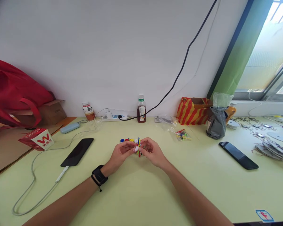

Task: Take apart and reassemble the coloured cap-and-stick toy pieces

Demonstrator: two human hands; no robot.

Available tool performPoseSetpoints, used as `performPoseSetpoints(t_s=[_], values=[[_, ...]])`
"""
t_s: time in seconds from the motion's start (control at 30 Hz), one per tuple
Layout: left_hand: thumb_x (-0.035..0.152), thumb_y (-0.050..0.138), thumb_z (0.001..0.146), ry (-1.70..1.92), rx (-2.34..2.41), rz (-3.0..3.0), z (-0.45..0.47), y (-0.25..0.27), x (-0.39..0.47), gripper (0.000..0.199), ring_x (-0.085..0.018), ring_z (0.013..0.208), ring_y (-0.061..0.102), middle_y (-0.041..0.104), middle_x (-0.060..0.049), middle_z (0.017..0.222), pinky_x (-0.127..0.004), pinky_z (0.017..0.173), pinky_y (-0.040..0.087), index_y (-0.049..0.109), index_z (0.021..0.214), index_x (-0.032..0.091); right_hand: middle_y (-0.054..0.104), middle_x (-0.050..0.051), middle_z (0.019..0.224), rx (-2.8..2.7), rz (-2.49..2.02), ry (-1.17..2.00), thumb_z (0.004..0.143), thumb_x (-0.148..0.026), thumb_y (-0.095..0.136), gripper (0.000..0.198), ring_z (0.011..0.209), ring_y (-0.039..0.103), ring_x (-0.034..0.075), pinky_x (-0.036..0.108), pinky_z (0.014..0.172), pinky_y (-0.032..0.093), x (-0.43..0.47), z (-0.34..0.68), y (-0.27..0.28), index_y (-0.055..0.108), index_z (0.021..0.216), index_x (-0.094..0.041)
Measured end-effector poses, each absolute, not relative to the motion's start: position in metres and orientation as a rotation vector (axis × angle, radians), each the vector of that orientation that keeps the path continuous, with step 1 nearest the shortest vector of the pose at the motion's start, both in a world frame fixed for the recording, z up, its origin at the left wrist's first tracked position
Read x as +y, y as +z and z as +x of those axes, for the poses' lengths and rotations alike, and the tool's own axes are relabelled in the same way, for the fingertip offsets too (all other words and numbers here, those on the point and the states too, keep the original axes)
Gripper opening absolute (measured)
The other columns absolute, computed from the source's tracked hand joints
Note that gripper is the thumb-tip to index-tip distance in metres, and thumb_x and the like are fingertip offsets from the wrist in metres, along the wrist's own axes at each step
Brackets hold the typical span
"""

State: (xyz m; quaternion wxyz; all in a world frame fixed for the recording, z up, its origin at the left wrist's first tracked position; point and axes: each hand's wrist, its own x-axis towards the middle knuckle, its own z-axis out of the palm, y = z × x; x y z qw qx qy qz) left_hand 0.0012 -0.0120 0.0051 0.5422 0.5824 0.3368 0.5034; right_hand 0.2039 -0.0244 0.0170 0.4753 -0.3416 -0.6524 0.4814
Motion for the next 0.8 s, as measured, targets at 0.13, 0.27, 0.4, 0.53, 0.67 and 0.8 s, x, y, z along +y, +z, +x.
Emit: performPoseSetpoints(t_s=[0.13,0.27,0.4,0.53,0.67,0.8], values=[[0.034,0.086,0.077,1.197,0.789,1.383,0.002,0.006,-0.013,0.028,-0.021,0.092,0.072,0.075,-0.009,0.099,-0.036,0.089,0.061,0.074,0.096,0.016,0.069,0.006,0.098,-1.639,-0.838,1.174,0.089,-0.052,0.07,0.034,0.08,0.066,0.017,0.028,0.063,0.049,-0.024,0.203,0.015,0.064,0.106,-0.023],[0.032,0.086,0.077,1.173,0.755,1.376,0.003,0.007,-0.015,0.03,-0.02,0.094,0.071,0.075,-0.009,0.103,-0.035,0.089,0.06,0.073,0.099,0.016,0.069,0.006,0.097,-1.676,-0.835,1.17,0.09,-0.053,0.068,0.034,0.078,0.066,0.017,0.028,0.061,0.05,-0.023,0.203,0.013,0.066,0.105,-0.022],[0.032,0.088,0.074,1.195,0.773,1.365,0.003,0.006,-0.013,0.032,-0.019,0.09,0.071,0.074,-0.008,0.102,-0.033,0.086,0.06,0.073,0.098,0.015,0.068,0.006,0.094,-1.65,-0.87,1.17,0.089,-0.052,0.069,0.038,0.077,0.065,0.017,0.029,0.062,0.05,-0.023,0.204,0.014,0.064,0.112,-0.023],[0.036,0.087,0.075,1.205,0.793,1.332,0.004,0.005,-0.011,0.033,-0.02,0.089,0.071,0.074,-0.008,0.097,-0.034,0.082,0.061,0.074,0.096,0.015,0.061,0.001,0.087,-1.545,-0.885,1.187,0.088,-0.051,0.07,0.047,0.068,0.057,0.014,0.028,0.058,0.045,-0.025,0.203,0.017,0.059,0.125,-0.025],[0.036,0.087,0.075,1.185,0.787,1.322,0.003,0.002,-0.01,0.034,-0.022,0.093,0.072,0.076,-0.01,0.101,-0.037,0.086,0.061,0.075,0.098,0.015,0.056,-0.002,0.084,-1.357,-0.867,1.291,0.089,-0.049,0.065,0.041,0.056,0.043,0.01,0.027,0.053,0.037,-0.027,0.204,0.02,0.061,0.124,-0.027],[0.035,0.088,0.075,1.192,0.807,1.324,0.002,-0.002,-0.008,0.034,-0.022,0.094,0.073,0.076,-0.01,0.101,-0.038,0.089,0.061,0.075,0.098,0.014,0.038,-0.002,0.062,-1.396,-0.78,1.4,0.095,-0.048,0.05,0.051,0.054,0.033,0.012,0.03,0.053,0.032,-0.027,0.207,0.024,0.045,0.053,-0.02]])
